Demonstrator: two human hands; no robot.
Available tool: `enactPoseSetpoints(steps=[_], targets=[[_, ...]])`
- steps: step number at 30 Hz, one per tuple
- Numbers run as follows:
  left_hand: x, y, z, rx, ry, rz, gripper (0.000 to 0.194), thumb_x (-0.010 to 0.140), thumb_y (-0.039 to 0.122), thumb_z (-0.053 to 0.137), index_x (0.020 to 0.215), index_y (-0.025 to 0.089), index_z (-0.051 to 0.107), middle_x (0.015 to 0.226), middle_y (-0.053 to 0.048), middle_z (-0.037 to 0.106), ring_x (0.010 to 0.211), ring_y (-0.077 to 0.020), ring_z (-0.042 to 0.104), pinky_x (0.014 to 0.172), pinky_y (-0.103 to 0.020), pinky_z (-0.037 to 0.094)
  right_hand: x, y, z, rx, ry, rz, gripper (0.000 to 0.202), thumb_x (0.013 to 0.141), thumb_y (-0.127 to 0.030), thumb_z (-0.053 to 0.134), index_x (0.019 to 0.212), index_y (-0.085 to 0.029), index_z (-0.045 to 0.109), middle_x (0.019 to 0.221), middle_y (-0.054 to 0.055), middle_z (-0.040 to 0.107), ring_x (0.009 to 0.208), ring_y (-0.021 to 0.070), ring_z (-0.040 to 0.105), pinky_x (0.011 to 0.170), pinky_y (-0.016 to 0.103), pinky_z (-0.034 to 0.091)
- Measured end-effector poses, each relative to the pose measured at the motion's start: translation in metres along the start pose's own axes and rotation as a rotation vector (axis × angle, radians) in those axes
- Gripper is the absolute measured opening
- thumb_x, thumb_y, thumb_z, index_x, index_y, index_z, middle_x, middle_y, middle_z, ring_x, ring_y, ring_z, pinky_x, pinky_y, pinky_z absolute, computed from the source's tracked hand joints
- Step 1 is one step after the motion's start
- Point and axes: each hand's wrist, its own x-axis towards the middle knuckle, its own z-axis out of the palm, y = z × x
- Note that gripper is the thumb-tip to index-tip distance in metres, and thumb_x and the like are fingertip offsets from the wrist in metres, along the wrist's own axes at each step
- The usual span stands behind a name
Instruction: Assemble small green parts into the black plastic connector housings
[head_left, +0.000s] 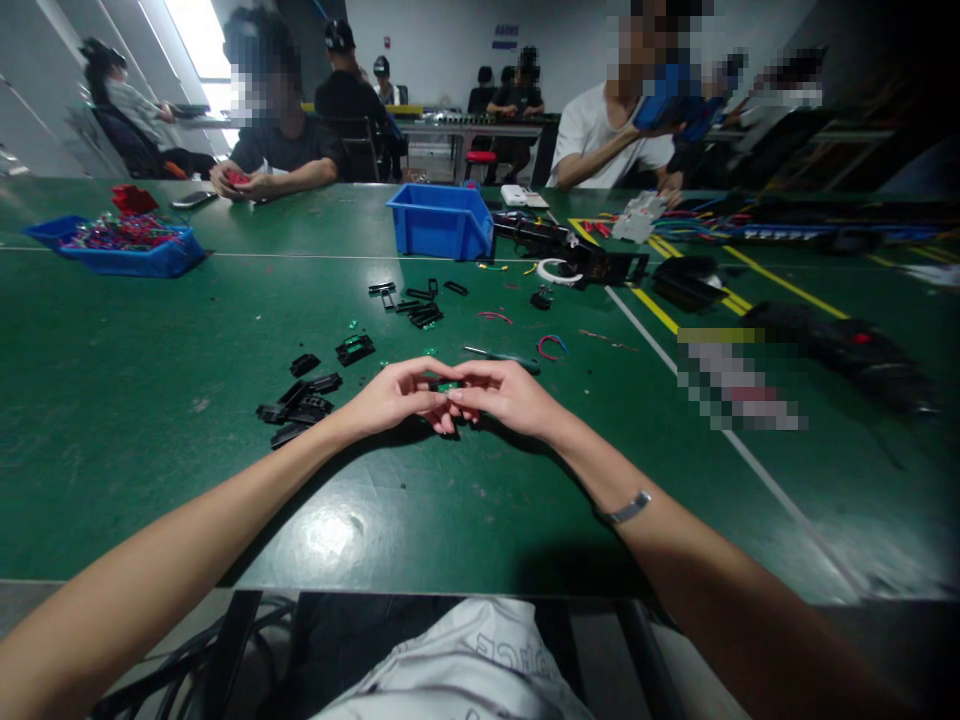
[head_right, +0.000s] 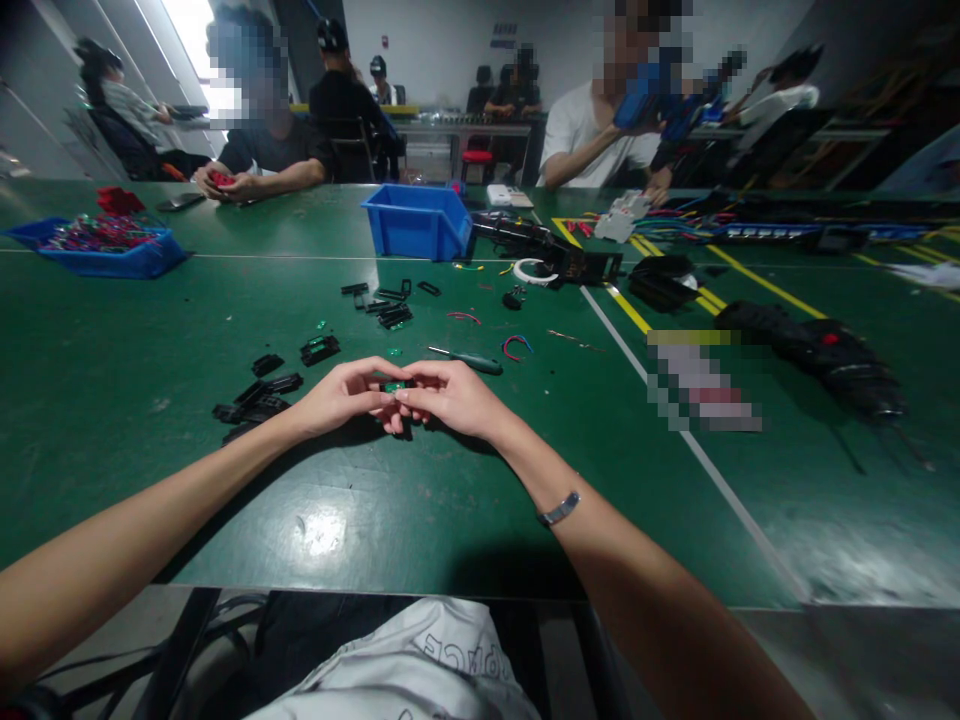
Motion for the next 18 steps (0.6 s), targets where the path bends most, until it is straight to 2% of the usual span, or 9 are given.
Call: enactPoseSetpoints(steps=[10,16,18], targets=[[0.0011,0.0016,0.0008,-0.043,-0.041,-0.028,0.039,0.090,0.028,0.070,0.125,0.017,0.055,0.094,-0.010,0.074,0.078,-0.0221,0.076,0.071,-0.033,0.061,-0.0015,-0.0043,-0.0019,-0.026,-0.019,0.010,0.026,0.090,-0.035,0.069,0.105,-0.015,0.074,0.074,0.003,0.071,0.062,0.0134,0.060,0.058,0.026,0.049],[0.0007,-0.0028,-0.0059,-0.108,-0.103,-0.047,0.049,0.091,0.027,0.069,0.129,0.022,0.038,0.096,-0.010,0.074,0.080,-0.0234,0.077,0.074,-0.036,0.061,0.0001,0.0001,-0.0021,-0.028,-0.004,0.025,0.037,0.088,-0.036,0.071,0.118,-0.013,0.073,0.071,0.003,0.069,0.058,0.0128,0.060,0.056,0.026,0.050],[0.0009,-0.0036,-0.0075,-0.135,-0.114,-0.063,0.052,0.091,0.026,0.070,0.130,0.021,0.036,0.093,-0.009,0.074,0.076,-0.0221,0.076,0.073,-0.035,0.061,0.0004,0.0011,-0.0017,-0.021,-0.009,0.033,0.039,0.087,-0.036,0.072,0.119,-0.012,0.073,0.071,0.003,0.069,0.059,0.0130,0.060,0.056,0.026,0.050]])
